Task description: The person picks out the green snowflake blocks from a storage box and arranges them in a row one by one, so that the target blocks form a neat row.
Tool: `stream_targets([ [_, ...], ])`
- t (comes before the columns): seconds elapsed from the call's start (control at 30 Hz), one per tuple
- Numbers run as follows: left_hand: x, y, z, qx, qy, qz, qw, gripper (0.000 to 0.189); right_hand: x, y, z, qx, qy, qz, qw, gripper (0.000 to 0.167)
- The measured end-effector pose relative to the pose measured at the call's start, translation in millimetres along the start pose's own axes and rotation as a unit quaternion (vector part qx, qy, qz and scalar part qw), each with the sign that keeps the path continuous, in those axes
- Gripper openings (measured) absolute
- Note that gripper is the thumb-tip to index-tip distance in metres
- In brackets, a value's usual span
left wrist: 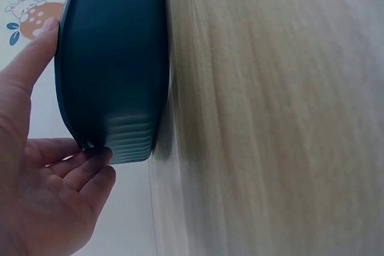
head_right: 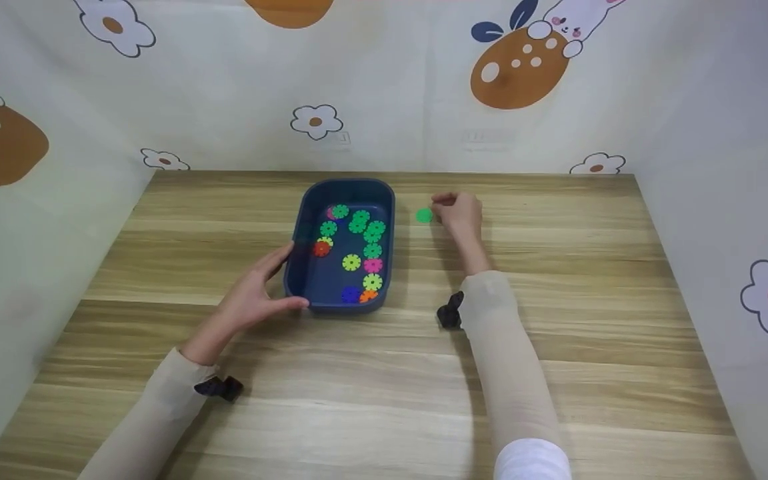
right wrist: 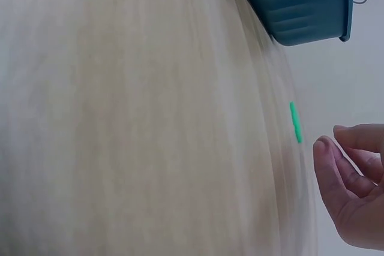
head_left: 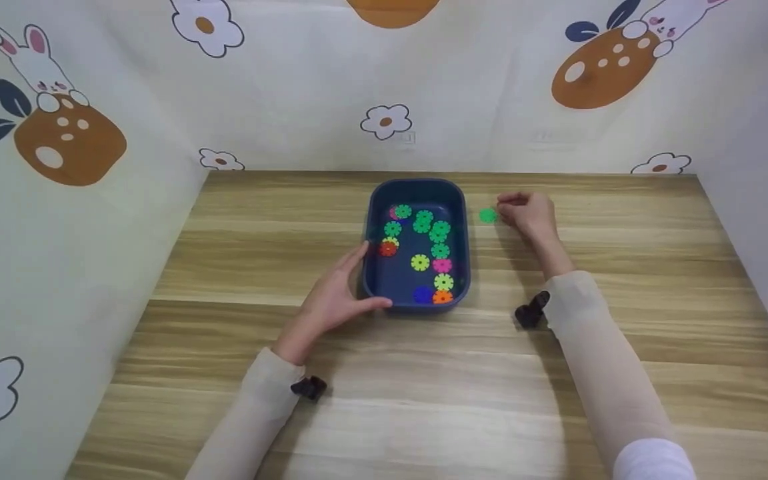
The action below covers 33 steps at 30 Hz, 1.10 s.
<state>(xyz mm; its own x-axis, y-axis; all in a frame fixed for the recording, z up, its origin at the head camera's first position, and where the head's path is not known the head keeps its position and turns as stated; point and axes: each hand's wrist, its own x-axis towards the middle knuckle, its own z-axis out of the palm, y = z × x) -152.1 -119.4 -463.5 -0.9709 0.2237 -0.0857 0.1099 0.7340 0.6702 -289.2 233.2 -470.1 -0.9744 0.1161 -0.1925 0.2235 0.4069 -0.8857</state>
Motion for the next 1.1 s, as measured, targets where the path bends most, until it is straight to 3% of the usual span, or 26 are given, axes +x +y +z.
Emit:
stream_targets([
  [0.47, -0.7, 2.8, 0.7, 0.011, -0.004, -0.009, 0.9999, 0.109, -6.5, -15, 1, -0.022, 0.007, -0.035, 0.9991, 0.025],
  [0.7, -0.6, 2.4, 0.8, 0.010, -0.001, -0.009, 0.9999, 0.109, -8.1, -23, 5, 0.013, 0.003, -0.065, 0.9978, 0.025],
  [1.1, -0.1, 1.3, 0.4, 0.016, 0.003, 0.002, 0.9999, 0.109, -18.8, -49, 16, 0.090, -0.041, -0.094, 0.9907, 0.028],
])
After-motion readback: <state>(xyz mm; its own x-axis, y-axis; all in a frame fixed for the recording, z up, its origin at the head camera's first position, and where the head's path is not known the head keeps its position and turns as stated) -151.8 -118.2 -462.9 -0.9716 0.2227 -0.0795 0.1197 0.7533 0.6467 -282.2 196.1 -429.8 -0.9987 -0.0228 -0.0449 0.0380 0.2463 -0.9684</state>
